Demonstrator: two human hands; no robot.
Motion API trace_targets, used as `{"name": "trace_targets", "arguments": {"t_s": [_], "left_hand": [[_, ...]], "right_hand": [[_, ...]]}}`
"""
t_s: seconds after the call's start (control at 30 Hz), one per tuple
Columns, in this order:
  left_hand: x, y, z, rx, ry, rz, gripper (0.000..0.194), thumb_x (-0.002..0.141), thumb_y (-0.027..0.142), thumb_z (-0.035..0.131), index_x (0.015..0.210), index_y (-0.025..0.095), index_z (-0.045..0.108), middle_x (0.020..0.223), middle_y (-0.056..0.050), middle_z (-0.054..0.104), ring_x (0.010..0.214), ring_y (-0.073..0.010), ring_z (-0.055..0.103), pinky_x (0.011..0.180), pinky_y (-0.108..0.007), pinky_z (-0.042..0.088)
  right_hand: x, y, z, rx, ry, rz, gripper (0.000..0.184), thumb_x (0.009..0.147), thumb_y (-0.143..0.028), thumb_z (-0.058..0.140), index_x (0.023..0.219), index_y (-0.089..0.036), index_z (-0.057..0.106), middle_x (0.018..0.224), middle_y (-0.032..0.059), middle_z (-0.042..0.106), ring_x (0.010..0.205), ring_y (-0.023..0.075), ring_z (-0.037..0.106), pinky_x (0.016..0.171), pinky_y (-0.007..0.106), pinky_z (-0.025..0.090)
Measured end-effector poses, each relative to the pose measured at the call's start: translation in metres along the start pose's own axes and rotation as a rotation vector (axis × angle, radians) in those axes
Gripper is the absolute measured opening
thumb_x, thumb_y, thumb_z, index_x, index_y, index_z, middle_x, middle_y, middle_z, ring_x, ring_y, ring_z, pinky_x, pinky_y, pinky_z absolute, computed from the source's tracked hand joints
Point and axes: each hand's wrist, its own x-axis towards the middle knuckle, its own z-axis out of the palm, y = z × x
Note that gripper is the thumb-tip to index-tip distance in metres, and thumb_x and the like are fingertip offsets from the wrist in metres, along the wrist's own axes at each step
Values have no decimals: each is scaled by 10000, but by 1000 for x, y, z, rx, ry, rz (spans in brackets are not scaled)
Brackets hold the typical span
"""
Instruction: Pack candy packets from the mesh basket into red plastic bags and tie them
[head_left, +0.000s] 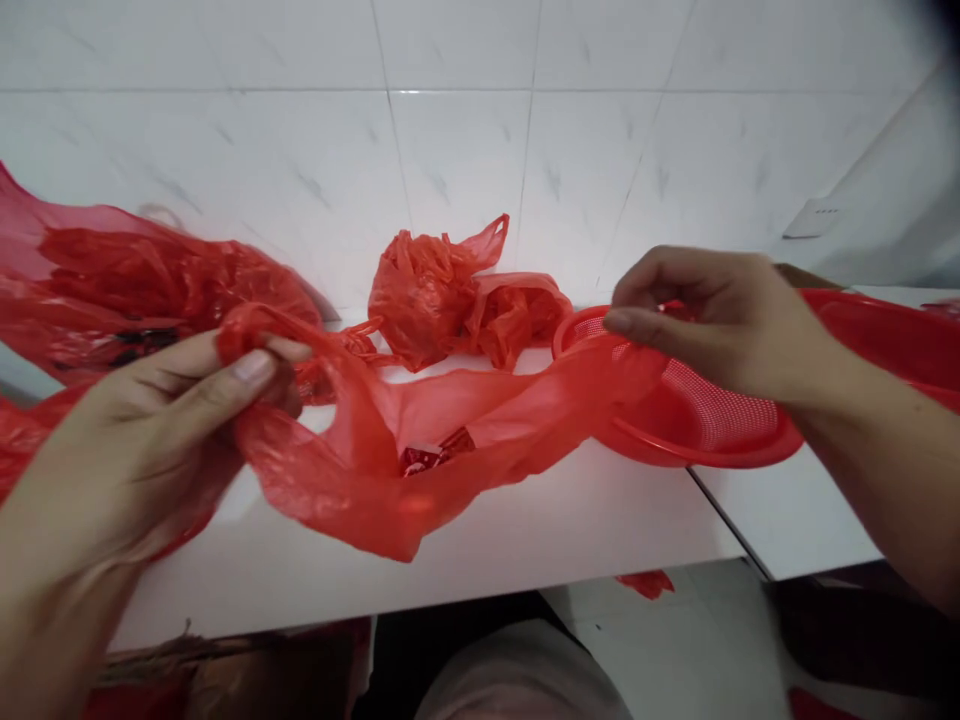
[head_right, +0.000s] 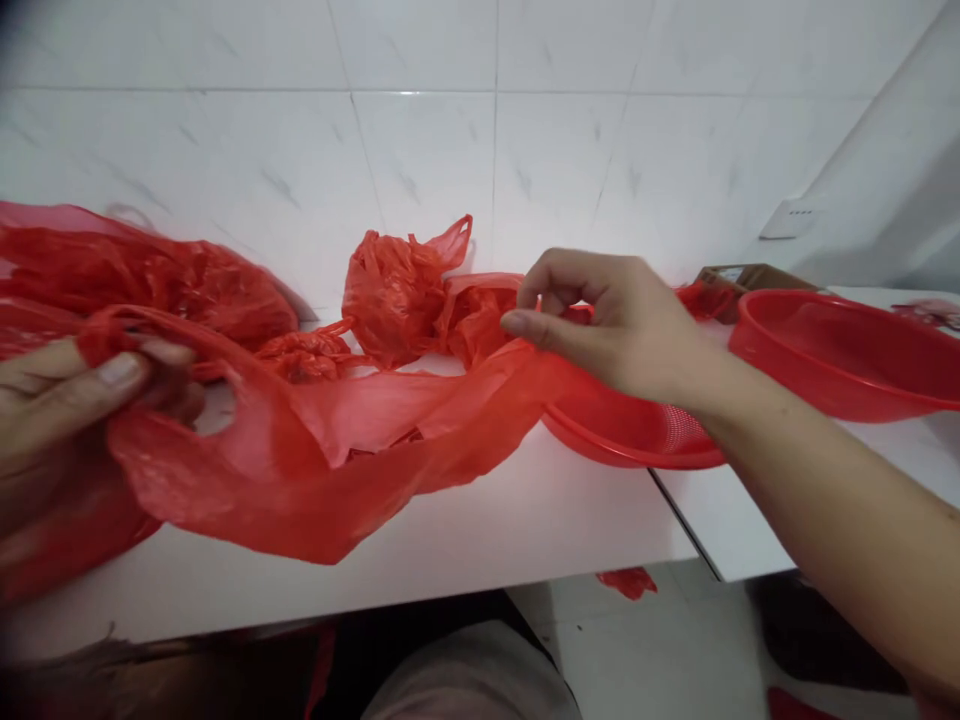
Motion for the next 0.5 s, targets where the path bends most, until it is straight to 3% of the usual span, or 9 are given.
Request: {"name": "trace_targets", "arguments": {"t_s": [0.1, 0.27, 0.37, 0.43, 0.5], "left_hand": [[3, 1, -2, -25, -22, 40, 91, 782, 249, 730, 779, 162, 703, 667, 19, 657, 570, -72, 581, 570, -175, 498], [9, -1, 3, 44, -60, 37, 143, 786, 293, 729, 767, 155, 693, 681, 21, 643, 623, -69, 561, 592, -150, 462], [11, -2, 8, 67, -76, 100, 126, 797, 277, 715, 793, 151, 701, 903, -6, 679, 824, -95, 590, 729, -164, 467], [11, -3, 13, -25, -145, 115, 108, 802, 263, 703, 850, 167, 686, 1061, -18, 659, 978, -143, 596, 845, -227, 474], [12, -6, 20, -99, -310, 73, 199, 820, 280, 684, 1006, 219, 648, 1069, -15, 653, 1004, -182, 619, 890, -314, 491]], "right_hand": [[10, 0, -5, 16, -143, -31, 188, 828, -397, 654, 812, -212, 626, 656, -26, 538, 606, 92, 500, 534, 238, 376], [26, 0, -4, 118, -172, -66, 133, 791, -333, 703, 809, -217, 641, 605, -46, 474, 565, 79, 459, 514, 228, 354], [33, -5, -3, 134, -244, -69, 102, 781, -296, 709, 783, -217, 645, 604, -45, 476, 568, 80, 456, 517, 226, 349], [37, -13, 0, 162, -269, -86, 76, 796, -274, 687, 784, -215, 641, 620, -43, 490, 570, 78, 454, 515, 221, 344], [42, -26, 7, 210, -302, -119, 62, 803, -253, 674, 780, -213, 632, 619, -46, 489, 561, 73, 445, 505, 212, 335]]}}
